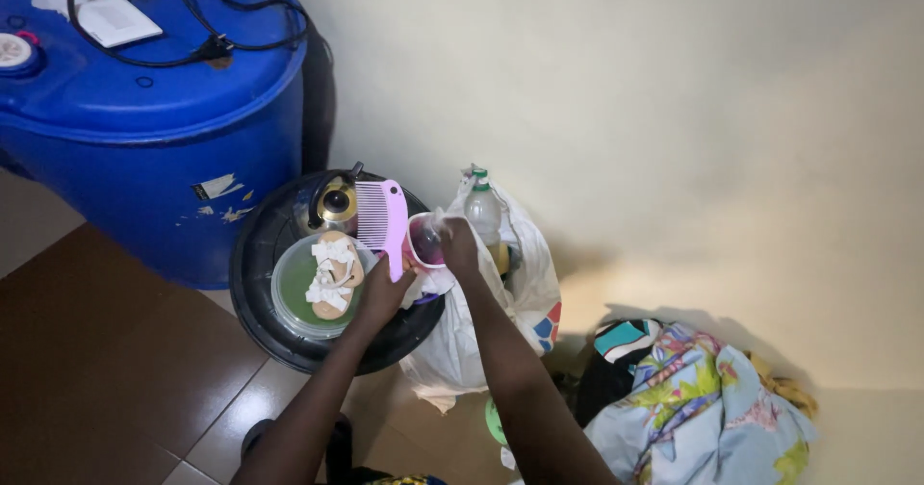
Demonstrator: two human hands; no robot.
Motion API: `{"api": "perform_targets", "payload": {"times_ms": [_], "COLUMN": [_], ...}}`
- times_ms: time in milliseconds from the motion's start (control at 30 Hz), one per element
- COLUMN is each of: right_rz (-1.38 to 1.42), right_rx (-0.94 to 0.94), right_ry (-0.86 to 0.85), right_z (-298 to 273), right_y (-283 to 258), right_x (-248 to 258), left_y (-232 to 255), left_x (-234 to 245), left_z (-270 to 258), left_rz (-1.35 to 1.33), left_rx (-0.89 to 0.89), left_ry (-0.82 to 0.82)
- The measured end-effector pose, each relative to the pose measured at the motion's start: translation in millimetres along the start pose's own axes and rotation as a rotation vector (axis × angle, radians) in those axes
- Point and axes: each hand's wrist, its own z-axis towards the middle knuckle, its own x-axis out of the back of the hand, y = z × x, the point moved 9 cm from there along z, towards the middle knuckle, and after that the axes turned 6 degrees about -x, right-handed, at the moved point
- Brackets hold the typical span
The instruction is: Tidying and organizing a room by wiping surfaces, cleaning a comb, and putting items into a drawer.
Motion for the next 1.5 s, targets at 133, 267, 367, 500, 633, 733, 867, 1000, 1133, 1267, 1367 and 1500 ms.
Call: {"api": "perform_targets", "payload": {"times_ms": [133,267,367,500,633,733,867,1000,1133,1267,1367,1500], "right_rz": [-0.421,-0.480,-0.375,0.010,1.065,1.297,1.198,1.317,1.298,1.244,1.272,1.241], "right_rx": [-0.326,-0.283,-0.108,-0.114,-0.731,-0.724,-0.585,-0.658,-0.577,-0.365,-0.284,-0.230], "right_ry": [-0.515,-0.479,-0.109,0.301,-0.325,-0.557,-0.542,-0.581,-0.696,-0.869,-1.007,-1.217], "right_z": [-2.2,15.1,29.9,13.7,-28.3,-59.8,-62.3,-68.5,-77.7,-114.9,-171.2,-268.5], "right_y": [3.2,-22.6,-87.3,-119.1,-133.2,-157.3,-194.6,-259.6,-327.6,-406.9,-459.7,-549.2], "right_x": [-35.3,-8.2,42.7,85.6,25.2,-8.5,1.9,21.6,31.7,27.1,-2.9,-13.8], "left_y": [-28.6,-31.7,-22.9,-14.9,-18.1,-7.5,34.8,53.4,57.3,70.0,95.0,72.5], "left_x": [-5.6,-9.3,-6.3,-3.4,1.0,16.6,43.4,66.7,97.7,152.7,204.5,259.0], "left_z": [-11.0,-17.2,-22.2,-25.6,-29.1,-36.8,-67.5,-89.6,-127.9,-188.0,-262.1,-380.9], "left_rz": [-0.014,-0.010,-0.070,-0.067,-0.080,0.070,0.029,-0.233,-0.242,-0.175,0.009,-0.102], "left_rx": [0.061,0.040,0.046,0.086,0.018,-0.025,-0.071,-0.078,0.097,-0.031,-0.221,0.250], "left_ry": [-0.017,-0.021,-0.025,0.003,0.087,0.130,0.157,0.121,0.147,0.333,0.517,0.705]}}
